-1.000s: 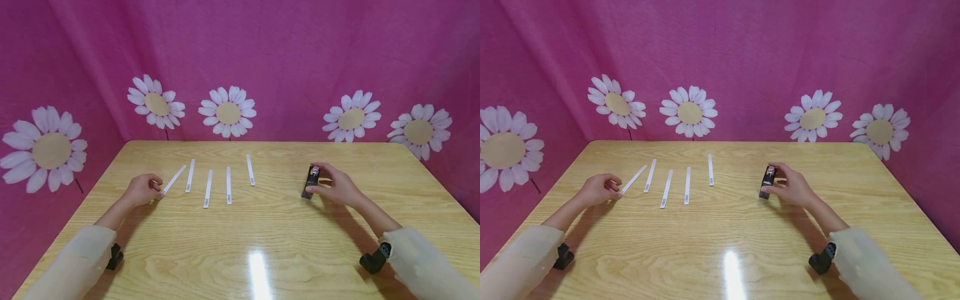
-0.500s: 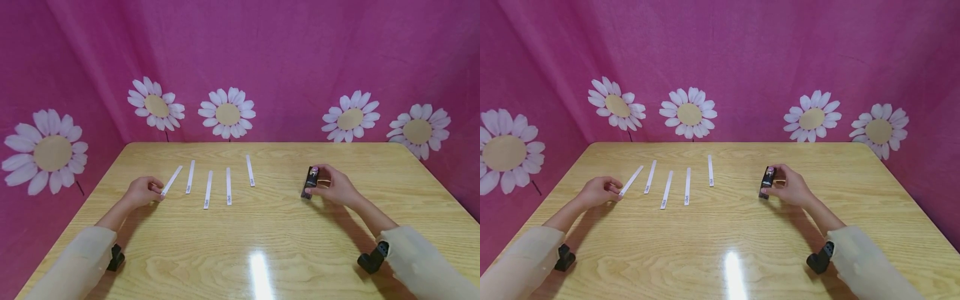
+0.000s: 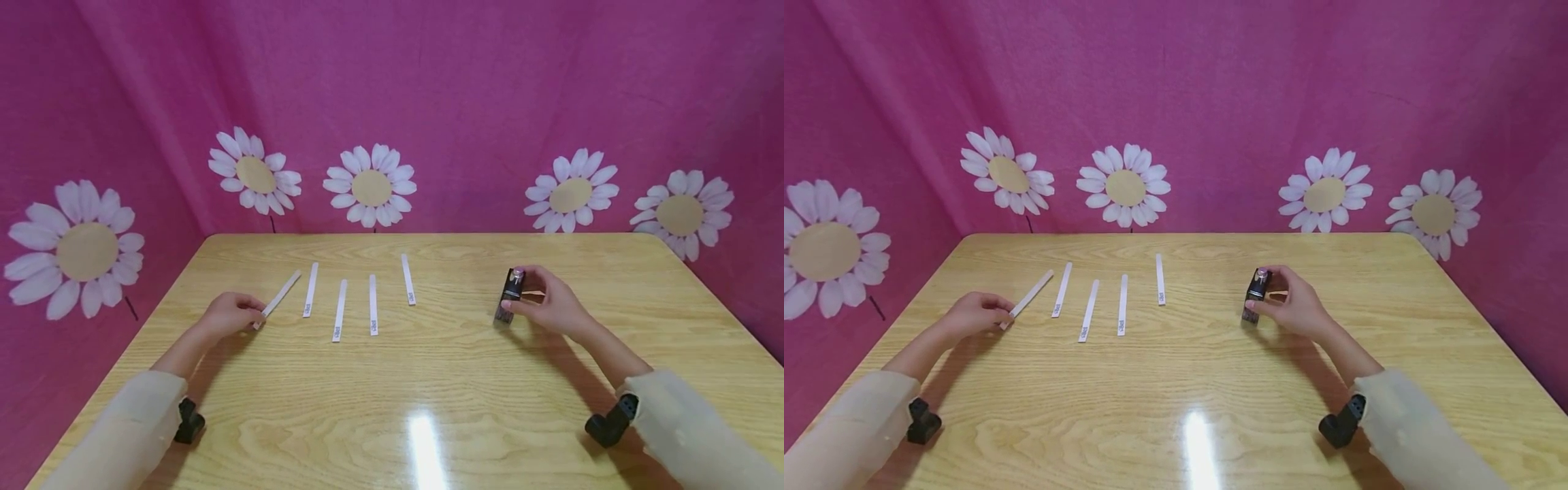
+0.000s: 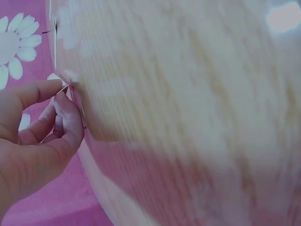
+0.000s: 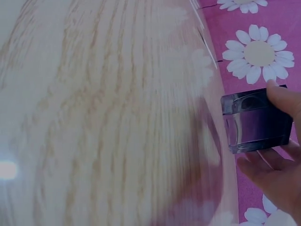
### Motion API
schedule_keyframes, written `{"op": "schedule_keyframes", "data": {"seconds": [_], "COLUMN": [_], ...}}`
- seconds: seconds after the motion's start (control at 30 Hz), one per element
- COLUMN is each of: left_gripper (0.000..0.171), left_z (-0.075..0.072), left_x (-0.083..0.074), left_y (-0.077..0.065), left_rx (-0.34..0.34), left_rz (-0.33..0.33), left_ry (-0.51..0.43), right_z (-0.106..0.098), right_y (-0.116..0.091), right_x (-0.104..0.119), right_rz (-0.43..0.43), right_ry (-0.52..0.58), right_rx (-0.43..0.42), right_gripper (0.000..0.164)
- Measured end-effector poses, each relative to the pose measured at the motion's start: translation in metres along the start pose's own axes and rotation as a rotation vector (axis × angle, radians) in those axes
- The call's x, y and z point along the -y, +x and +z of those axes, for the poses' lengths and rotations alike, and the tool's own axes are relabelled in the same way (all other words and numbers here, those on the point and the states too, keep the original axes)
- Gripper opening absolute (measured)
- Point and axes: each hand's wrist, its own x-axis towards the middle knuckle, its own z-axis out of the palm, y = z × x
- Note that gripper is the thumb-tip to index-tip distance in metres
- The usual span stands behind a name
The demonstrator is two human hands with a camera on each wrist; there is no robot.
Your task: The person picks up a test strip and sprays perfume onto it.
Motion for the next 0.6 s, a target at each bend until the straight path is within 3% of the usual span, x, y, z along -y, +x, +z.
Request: {"op": "schedule_keyframes", "data": {"seconds": [0.3,0.47,0.6], "left_gripper": [0.041,0.044,0.043], "left_z": [-0.006,-0.004,-0.003], "left_x": [0.001,0.001,-0.002], "left_y": [0.001,0.001,0.0], "left_rx": [0.0,0.005,0.011], "left_rz": [-0.055,-0.043,-0.047], "left_ry": [-0.141,-0.223,-0.242], "right_z": [-0.003,-0.001,0.003], "right_y": [-0.003,-0.004,-0.002], "right_x": [0.009,0.015,0.02], "right_rz": [0.023,-0.005,-0.055], "right_ry": [0.18,0.311,0.422], "right_rx": [-0.012,-0.052,-0.093], "right_gripper": [0.057,0.045,0.046]}}
